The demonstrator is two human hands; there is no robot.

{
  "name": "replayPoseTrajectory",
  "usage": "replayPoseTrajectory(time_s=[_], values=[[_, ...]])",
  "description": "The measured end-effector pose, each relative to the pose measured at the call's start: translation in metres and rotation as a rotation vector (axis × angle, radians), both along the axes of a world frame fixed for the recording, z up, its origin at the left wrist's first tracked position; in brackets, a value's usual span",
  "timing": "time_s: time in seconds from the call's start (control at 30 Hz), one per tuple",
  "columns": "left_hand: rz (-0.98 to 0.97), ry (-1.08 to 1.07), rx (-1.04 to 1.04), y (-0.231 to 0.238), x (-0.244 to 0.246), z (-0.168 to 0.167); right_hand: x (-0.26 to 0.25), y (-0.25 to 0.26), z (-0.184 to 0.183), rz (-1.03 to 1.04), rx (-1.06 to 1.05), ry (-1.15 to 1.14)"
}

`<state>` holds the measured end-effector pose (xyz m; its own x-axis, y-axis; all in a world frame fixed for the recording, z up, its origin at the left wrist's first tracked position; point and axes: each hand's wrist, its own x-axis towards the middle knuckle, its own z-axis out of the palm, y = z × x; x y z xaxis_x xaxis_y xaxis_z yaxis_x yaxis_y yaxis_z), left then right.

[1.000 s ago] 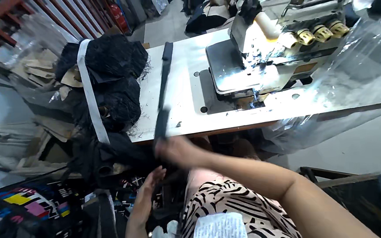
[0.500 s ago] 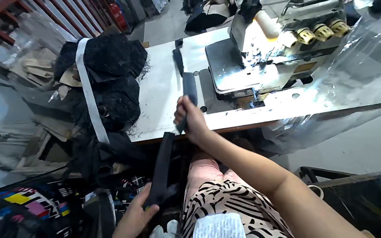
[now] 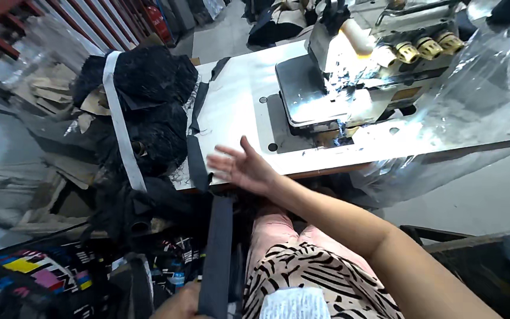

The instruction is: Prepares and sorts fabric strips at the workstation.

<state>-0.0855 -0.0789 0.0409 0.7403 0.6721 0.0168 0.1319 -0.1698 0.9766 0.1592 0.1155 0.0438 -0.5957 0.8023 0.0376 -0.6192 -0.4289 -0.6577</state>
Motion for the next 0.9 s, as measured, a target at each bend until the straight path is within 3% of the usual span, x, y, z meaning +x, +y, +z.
replayPoseTrajectory(time_s=[0.1, 0.2, 0.27, 0.3, 0.37, 0.4, 0.5, 0.6, 0.67, 0.73, 0.83, 0.87, 0.9], values=[[0.201, 0.221, 0.099, 0.000, -0.002, -0.023, 0.004, 0.013, 0.030, -0.232, -0.054, 0.028], [0.326, 0.163, 0.134, -0.005, 0.006, -0.015, 0.002, -0.020, 0.013, -0.169, 0.279, -0.283], [0.431, 0.096, 0.113, -0.011, 0.013, 0.001, 0.002, -0.046, -0.022, 0.169, 0.500, -0.547], [0.472, 0.065, 0.104, -0.013, 0.015, 0.006, -0.001, -0.059, -0.039, 0.382, 0.515, -0.644], [0.430, 0.084, 0.149, -0.009, 0.014, 0.009, -0.008, -0.078, -0.067, 0.709, 0.341, -0.631], [0.336, 0.122, 0.172, -0.004, 0.011, 0.008, -0.013, -0.081, -0.072, 0.708, 0.208, -0.554], [0.120, 0.258, 0.160, 0.004, 0.005, -0.007, -0.020, -0.047, -0.044, 0.348, -0.118, -0.237], [0.316, 0.332, 0.086, 0.003, 0.002, -0.032, -0.014, -0.012, -0.001, -0.158, -0.242, -0.201], [0.568, 0.190, -0.009, 0.010, 0.008, -0.054, -0.014, -0.020, 0.007, -0.221, -0.033, -0.261], [0.832, -0.148, -0.223, 0.025, 0.032, -0.056, -0.015, -0.063, -0.001, 0.020, 0.413, -0.460], [0.895, -0.608, -0.468, 0.038, 0.060, -0.030, -0.014, -0.132, -0.038, 0.675, 0.936, -0.645], [0.873, -0.688, -0.456, 0.039, 0.062, -0.025, -0.015, -0.134, -0.054, 0.810, 1.015, -0.619], [0.814, -0.742, -0.404, 0.034, 0.060, -0.020, -0.017, -0.128, -0.067, 0.782, 0.978, -0.555]])
